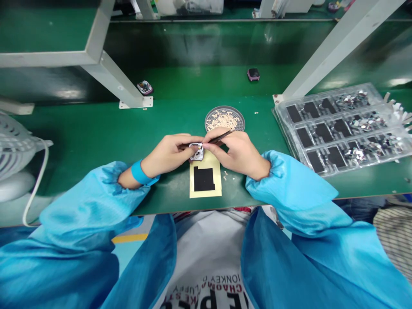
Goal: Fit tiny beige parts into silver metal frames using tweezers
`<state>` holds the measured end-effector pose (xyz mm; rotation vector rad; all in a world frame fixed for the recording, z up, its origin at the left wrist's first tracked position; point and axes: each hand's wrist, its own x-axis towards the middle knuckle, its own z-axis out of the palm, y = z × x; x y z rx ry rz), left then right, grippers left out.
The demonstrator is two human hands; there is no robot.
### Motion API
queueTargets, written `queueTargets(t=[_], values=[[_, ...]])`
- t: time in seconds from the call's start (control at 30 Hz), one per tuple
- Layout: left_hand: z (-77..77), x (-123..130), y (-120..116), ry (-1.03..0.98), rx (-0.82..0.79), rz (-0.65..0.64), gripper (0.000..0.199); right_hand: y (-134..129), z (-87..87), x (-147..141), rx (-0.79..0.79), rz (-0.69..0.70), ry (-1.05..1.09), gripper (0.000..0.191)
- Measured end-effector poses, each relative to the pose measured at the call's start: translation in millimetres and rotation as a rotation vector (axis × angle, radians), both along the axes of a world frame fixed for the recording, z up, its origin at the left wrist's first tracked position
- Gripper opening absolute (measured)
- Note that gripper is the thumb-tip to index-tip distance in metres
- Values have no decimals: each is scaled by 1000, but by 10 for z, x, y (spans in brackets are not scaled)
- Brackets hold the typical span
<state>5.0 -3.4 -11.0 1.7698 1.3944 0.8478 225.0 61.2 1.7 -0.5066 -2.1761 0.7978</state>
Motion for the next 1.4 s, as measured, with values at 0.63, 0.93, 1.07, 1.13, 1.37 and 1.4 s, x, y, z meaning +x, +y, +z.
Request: queueTargets(t=[0.63, 0.93, 1.07, 1.13, 1.37, 1.4], values=[[64, 43, -29, -109, -14, 36, 46, -15, -12, -6, -315, -33, 87, 22], [103, 37, -32, -102, 24, 58, 38, 78, 95, 57, -401, 73, -3, 21], [102, 38, -35, -86, 45, 52, 39, 89, 121, 81, -403, 74, 1, 24], [80, 31, -28, -95, 45, 64, 39, 96, 128, 90, -383, 67, 6, 26], [2, -13, 18, -161, -41, 101, 38, 139, 188, 86, -338, 64, 9, 44], [1, -19, 24, -162, -49, 120, 36, 115, 200, 89, -360, 51, 18, 51]])
